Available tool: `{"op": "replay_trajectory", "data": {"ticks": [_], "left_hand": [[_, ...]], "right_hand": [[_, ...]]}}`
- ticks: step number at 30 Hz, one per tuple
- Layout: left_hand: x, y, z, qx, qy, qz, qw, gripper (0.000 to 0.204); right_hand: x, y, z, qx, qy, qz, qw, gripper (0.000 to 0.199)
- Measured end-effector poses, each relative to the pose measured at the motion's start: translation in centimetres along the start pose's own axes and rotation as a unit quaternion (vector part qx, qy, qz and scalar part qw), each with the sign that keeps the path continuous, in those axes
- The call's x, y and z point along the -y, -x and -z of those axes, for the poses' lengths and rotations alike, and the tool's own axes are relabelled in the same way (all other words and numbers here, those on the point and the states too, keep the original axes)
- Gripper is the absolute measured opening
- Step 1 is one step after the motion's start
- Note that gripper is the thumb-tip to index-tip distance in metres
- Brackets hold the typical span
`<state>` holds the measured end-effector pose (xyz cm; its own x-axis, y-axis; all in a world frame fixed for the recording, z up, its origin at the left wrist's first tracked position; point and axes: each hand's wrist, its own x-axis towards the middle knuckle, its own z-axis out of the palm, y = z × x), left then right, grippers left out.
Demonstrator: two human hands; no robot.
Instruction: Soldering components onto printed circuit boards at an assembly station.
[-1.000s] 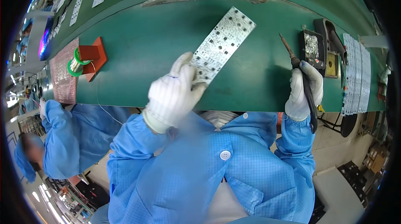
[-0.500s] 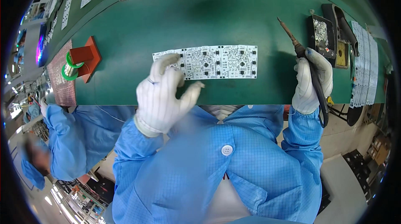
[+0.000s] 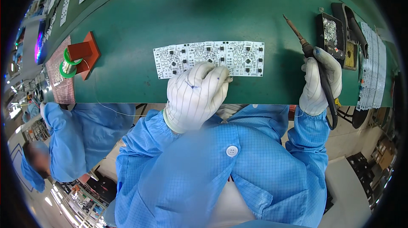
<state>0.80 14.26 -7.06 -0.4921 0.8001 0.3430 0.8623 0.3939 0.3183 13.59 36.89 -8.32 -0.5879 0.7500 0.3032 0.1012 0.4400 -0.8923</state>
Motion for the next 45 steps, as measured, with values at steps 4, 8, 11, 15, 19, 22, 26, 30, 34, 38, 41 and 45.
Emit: {"op": "replay_trajectory", "data": {"ticks": [4, 8, 11, 15, 19, 22, 26, 30, 34, 38, 41, 45], "left_hand": [[0.0, 0.4, -0.6, -0.033, -0.024, -0.026, 0.999, 0.027], [0.0, 0.5, -0.4, -0.01, -0.013, -0.015, 1.0, 0.027], [0.0, 0.7, -0.5, 0.009, -0.001, -0.005, 1.0, 0.027], [0.2, 0.8, -0.8, 0.0, -0.008, -0.022, 1.0, 0.028], [0.6, 1.1, -1.0, 0.001, -0.008, -0.041, 0.999, 0.03], [-0.1, 0.7, -0.4, 0.013, 0.021, -0.011, 1.0, 0.028], [-0.2, 0.8, 0.0, 0.035, 0.034, 0.002, 0.999, 0.025], [0.1, 1.4, -0.1, 0.027, 0.026, 0.014, 0.999, 0.023], [0.4, 2.0, -0.5, 0.014, 0.017, 0.007, 1.0, 0.026], [0.5, 1.7, -0.7, -0.017, 0.028, -0.034, 0.999, 0.027], [0.3, 1.9, -0.9, -0.024, 0.009, -0.041, 0.999, 0.029], [0.4, 1.8, -1.0, 0.0, 0.011, -0.046, 0.999, 0.03]], "right_hand": [[0.0, 0.0, 0.0, 0.003, 0.011, 0.01, 1.0, 0.021], [0.3, 0.1, -0.1, 0.003, 0.008, -0.002, 1.0, 0.021], [0.4, 0.0, 0.0, 0.004, 0.004, -0.009, 1.0, 0.021], [0.1, 0.0, 0.1, 0.007, 0.004, -0.009, 1.0, 0.021], [0.2, 0.0, 0.2, 0.013, 0.011, -0.009, 1.0, 0.021], [0.0, 0.0, 0.2, 0.015, 0.008, -0.01, 1.0, 0.021], [0.0, 0.0, 0.2, 0.01, 0.005, -0.004, 1.0, 0.022], [0.1, 0.0, 0.2, 0.018, 0.008, -0.01, 1.0, 0.022], [-0.1, 0.2, 0.6, 0.036, -0.002, 0.044, 0.998, 0.018], [0.1, 0.8, 1.3, 0.2, -0.079, 0.244, 0.946, 0.021], [2.0, 2.1, 0.9, 0.257, -0.026, 0.313, 0.914, 0.025], [1.4, 3.6, 0.1, 0.191, -0.015, 0.364, 0.911, 0.025]]}}
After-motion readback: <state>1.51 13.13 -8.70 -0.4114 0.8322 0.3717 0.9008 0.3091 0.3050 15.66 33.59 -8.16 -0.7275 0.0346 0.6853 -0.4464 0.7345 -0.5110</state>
